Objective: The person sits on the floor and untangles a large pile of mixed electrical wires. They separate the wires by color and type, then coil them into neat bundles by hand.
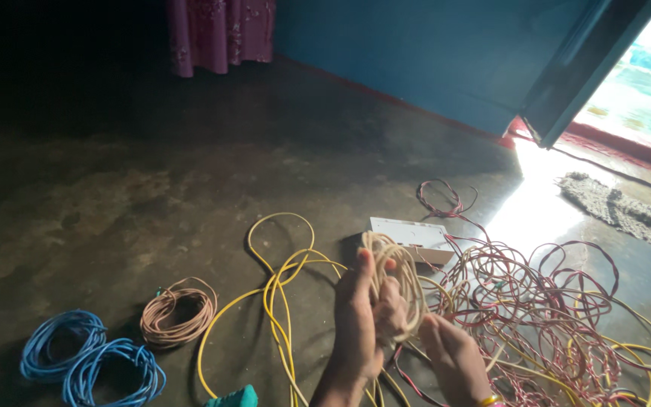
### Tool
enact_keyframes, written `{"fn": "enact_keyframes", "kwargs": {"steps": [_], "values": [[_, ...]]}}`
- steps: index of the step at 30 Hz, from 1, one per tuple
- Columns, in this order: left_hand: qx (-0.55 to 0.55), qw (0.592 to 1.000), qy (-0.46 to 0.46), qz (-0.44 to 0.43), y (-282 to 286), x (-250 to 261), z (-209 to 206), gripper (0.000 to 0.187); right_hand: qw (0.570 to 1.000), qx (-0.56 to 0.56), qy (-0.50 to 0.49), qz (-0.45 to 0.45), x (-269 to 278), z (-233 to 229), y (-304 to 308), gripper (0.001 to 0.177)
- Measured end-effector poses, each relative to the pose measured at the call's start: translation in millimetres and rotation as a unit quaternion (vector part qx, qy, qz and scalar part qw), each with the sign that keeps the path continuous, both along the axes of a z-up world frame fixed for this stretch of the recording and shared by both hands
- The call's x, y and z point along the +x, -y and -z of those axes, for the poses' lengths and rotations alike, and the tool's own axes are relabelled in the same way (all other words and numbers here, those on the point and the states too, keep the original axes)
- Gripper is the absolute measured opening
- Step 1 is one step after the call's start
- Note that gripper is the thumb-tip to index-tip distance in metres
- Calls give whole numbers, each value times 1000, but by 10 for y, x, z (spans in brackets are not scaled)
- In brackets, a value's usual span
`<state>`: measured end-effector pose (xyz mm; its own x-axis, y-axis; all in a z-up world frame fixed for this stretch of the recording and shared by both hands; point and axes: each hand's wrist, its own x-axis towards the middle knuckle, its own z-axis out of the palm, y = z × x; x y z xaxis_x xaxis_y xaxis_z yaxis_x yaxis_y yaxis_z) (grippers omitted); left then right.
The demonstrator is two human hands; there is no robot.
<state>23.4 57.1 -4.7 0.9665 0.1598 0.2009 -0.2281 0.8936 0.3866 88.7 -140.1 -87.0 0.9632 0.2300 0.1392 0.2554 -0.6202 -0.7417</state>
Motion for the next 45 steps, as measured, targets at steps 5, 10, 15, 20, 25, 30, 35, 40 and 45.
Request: {"fn": "enact_keyframes", "kwargs": {"steps": [5, 10, 15, 20, 25, 30, 35, 40, 45], "values": [[-44, 995, -66, -66, -122, 40, 3, 44, 976, -217, 16, 24, -155, 135, 132, 36], [-64, 990, -38, -123, -156, 59, 46, 41, 941, -267, 158, -134, -267, 380, 316, 36], [-9, 970, -128, -206, -67, 151, 22, 39, 904, -362, 102, -202, -450, -30, 144, 26], [114, 952, -104, -266, 119, 138, 26, 33, 884, -372, 155, -236, -661, -548, -47, 20], [307, 879, -71, -358, 278, 127, 96, 33, 882, -377, 96, -265, -718, -764, -165, 19], [499, 814, -123, -272, 260, 70, 149, 42, 921, -259, -7, -290, -774, -957, -109, 22], [719, 598, -22, -355, 330, 141, 345, 46, 903, -176, -126, -371, -611, -1349, 117, 42], [755, 603, -4, -258, 401, 120, 331, 51, 876, -388, -156, -240, -315, -1837, 429, 31], [741, 646, 53, -176, 517, -3, 193, 47, 884, -409, -44, -220, 5, -2069, 632, 25]]}}
